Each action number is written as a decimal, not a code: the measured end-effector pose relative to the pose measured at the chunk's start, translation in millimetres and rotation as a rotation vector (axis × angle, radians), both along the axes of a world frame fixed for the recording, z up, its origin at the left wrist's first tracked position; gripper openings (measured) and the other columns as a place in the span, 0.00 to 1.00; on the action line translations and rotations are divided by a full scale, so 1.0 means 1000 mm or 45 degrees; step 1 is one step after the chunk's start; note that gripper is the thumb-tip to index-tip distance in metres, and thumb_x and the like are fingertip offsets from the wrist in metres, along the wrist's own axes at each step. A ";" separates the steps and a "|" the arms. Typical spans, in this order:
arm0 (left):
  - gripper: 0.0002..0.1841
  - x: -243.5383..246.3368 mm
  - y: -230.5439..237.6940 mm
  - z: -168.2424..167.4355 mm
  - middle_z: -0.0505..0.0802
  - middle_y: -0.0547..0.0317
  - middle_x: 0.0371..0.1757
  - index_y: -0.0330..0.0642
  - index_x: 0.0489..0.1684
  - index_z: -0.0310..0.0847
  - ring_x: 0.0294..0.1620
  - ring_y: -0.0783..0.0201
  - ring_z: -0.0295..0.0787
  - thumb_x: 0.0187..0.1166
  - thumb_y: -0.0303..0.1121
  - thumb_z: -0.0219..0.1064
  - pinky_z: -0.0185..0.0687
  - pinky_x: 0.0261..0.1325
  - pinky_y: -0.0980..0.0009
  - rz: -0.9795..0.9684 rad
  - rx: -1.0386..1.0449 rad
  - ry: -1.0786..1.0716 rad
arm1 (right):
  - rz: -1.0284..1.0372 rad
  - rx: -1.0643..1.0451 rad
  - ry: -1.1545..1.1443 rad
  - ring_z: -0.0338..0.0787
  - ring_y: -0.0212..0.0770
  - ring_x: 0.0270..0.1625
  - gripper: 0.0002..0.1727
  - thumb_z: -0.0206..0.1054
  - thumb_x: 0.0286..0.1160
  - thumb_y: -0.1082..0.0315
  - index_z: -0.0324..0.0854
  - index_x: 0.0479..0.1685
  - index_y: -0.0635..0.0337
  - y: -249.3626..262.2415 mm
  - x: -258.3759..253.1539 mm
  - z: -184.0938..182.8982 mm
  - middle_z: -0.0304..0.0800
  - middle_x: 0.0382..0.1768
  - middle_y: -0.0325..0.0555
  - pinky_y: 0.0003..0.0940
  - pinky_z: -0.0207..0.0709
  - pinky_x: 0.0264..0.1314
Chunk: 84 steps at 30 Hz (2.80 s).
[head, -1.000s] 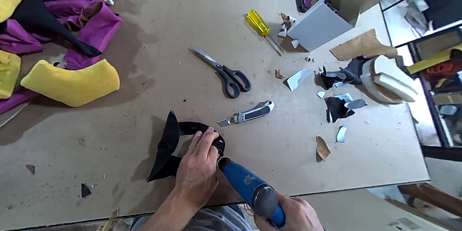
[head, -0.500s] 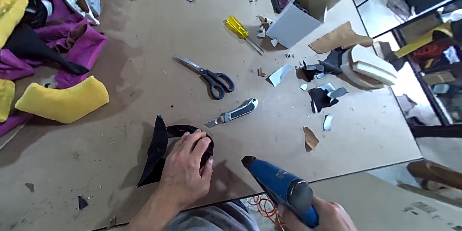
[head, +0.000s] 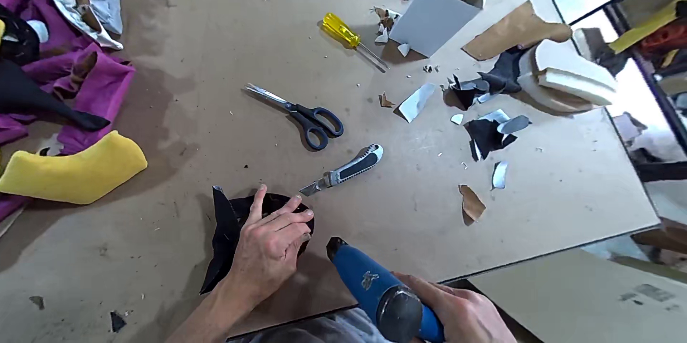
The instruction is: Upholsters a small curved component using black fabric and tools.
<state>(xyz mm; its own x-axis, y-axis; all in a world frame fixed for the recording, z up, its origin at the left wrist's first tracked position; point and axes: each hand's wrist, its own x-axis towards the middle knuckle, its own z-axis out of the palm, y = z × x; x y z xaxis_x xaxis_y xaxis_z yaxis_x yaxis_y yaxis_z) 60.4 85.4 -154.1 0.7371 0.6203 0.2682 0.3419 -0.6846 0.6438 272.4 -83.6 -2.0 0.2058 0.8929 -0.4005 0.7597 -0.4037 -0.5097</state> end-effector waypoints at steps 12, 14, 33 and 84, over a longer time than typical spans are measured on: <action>0.12 0.002 0.001 -0.004 0.97 0.71 0.54 0.51 0.35 0.93 0.69 0.70 0.89 0.83 0.34 0.61 0.67 0.89 0.52 0.069 -0.035 -0.073 | 0.179 -0.130 -0.109 0.92 0.49 0.27 0.19 0.75 0.57 0.55 0.93 0.46 0.54 0.048 0.001 -0.016 0.93 0.25 0.46 0.56 0.79 0.26; 0.13 0.004 0.002 -0.001 0.97 0.72 0.54 0.52 0.35 0.93 0.70 0.70 0.88 0.84 0.37 0.61 0.68 0.89 0.51 0.069 -0.058 -0.066 | 0.108 -0.189 -0.212 0.92 0.53 0.27 0.18 0.75 0.57 0.57 0.92 0.45 0.55 0.042 0.010 -0.008 0.92 0.24 0.49 0.60 0.79 0.27; 0.17 0.021 -0.062 0.157 0.95 0.62 0.44 0.36 0.48 0.85 0.45 0.69 0.93 0.92 0.30 0.46 0.91 0.56 0.67 0.290 -1.192 -0.844 | -0.584 1.226 0.933 0.78 0.20 0.27 0.29 0.57 0.82 0.37 0.82 0.25 0.52 0.054 -0.055 -0.025 0.79 0.22 0.27 0.18 0.72 0.30; 0.14 -0.007 0.024 0.021 0.84 0.60 0.76 0.52 0.47 0.88 0.87 0.59 0.69 0.70 0.44 0.66 0.46 0.94 0.41 -0.031 -0.148 0.128 | -0.371 0.203 -0.774 0.94 0.62 0.42 0.37 0.75 0.50 0.53 0.84 0.67 0.60 0.017 -0.002 -0.101 0.94 0.41 0.57 0.62 0.84 0.42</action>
<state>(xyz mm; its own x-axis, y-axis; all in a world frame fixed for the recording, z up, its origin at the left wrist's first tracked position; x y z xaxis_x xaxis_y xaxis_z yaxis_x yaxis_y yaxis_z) 53.3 109.7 -132.8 0.7718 0.6245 0.1200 0.3925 -0.6163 0.6827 270.6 -66.9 -103.2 0.5929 0.8053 -0.0067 0.8010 -0.5906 -0.0981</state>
